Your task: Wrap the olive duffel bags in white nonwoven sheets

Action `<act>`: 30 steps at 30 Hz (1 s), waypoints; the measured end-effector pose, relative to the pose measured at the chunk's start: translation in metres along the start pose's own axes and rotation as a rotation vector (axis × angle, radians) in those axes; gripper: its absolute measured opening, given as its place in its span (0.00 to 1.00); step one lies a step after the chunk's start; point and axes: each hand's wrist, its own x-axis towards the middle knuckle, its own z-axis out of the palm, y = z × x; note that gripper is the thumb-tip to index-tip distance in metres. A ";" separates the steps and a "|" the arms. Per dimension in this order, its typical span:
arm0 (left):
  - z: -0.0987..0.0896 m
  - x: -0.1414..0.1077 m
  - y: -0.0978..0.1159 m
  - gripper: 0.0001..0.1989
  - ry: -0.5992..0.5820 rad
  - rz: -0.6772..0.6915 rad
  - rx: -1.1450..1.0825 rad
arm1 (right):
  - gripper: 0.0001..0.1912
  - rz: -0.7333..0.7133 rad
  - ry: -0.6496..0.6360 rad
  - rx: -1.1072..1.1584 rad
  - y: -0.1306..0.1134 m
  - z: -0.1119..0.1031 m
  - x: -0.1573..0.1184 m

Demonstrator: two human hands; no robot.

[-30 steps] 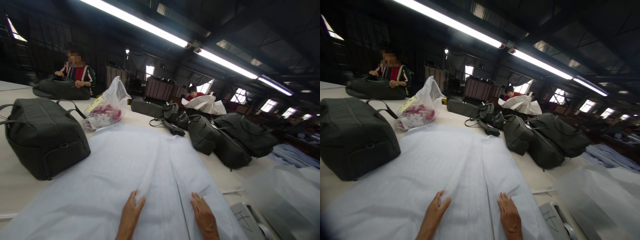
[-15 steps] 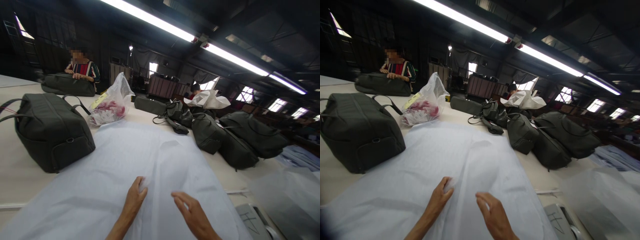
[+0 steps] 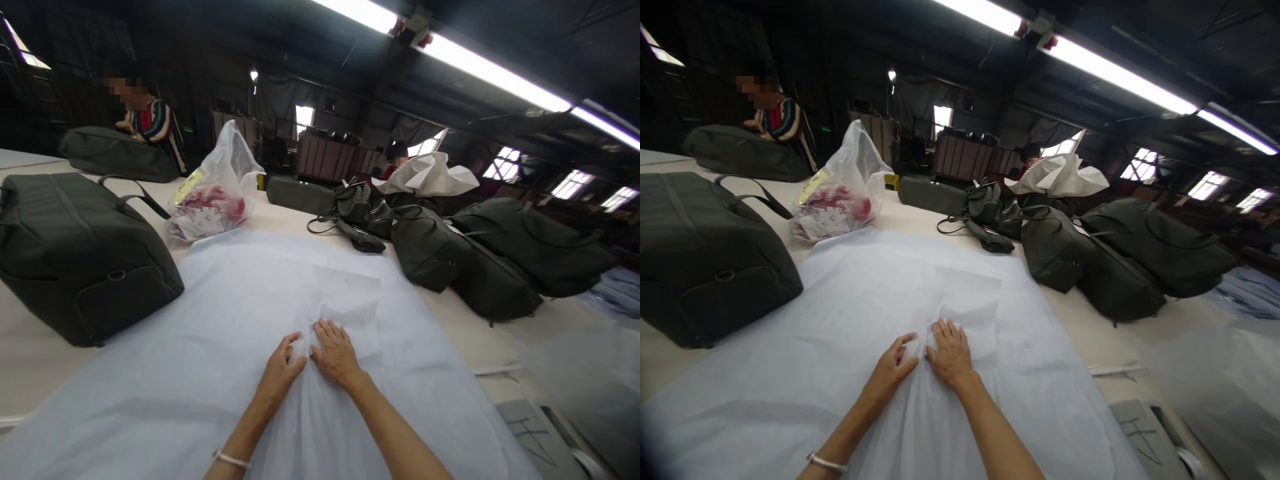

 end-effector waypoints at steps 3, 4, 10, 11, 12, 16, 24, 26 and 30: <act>-0.005 -0.003 -0.007 0.33 0.002 -0.023 -0.096 | 0.18 0.028 -0.064 -0.036 -0.001 -0.029 0.001; -0.006 -0.005 -0.007 0.33 0.003 -0.021 -0.100 | 0.19 0.054 -0.069 -0.050 0.000 -0.035 0.003; 0.009 -0.013 0.005 0.23 0.012 0.110 0.307 | 0.20 0.158 0.200 -0.001 0.016 -0.009 0.032; 0.013 -0.012 0.006 0.23 0.021 0.133 0.389 | 0.23 0.138 0.204 0.006 0.019 0.001 0.038; 0.017 -0.007 0.007 0.24 0.031 0.168 0.456 | 0.26 0.122 0.188 0.008 0.022 0.010 0.043; 0.027 0.033 0.007 0.25 0.042 0.426 0.577 | 0.30 0.160 0.110 0.011 0.032 0.023 0.067; 0.039 0.109 -0.003 0.25 0.046 0.476 0.962 | 0.20 0.100 0.182 0.020 0.063 0.003 0.128; 0.041 0.110 -0.008 0.26 0.001 0.498 1.030 | 0.22 0.065 0.205 0.053 0.074 0.009 0.146; 0.040 0.107 -0.012 0.30 -0.060 0.536 1.107 | 0.27 0.081 0.185 0.061 0.094 0.023 0.177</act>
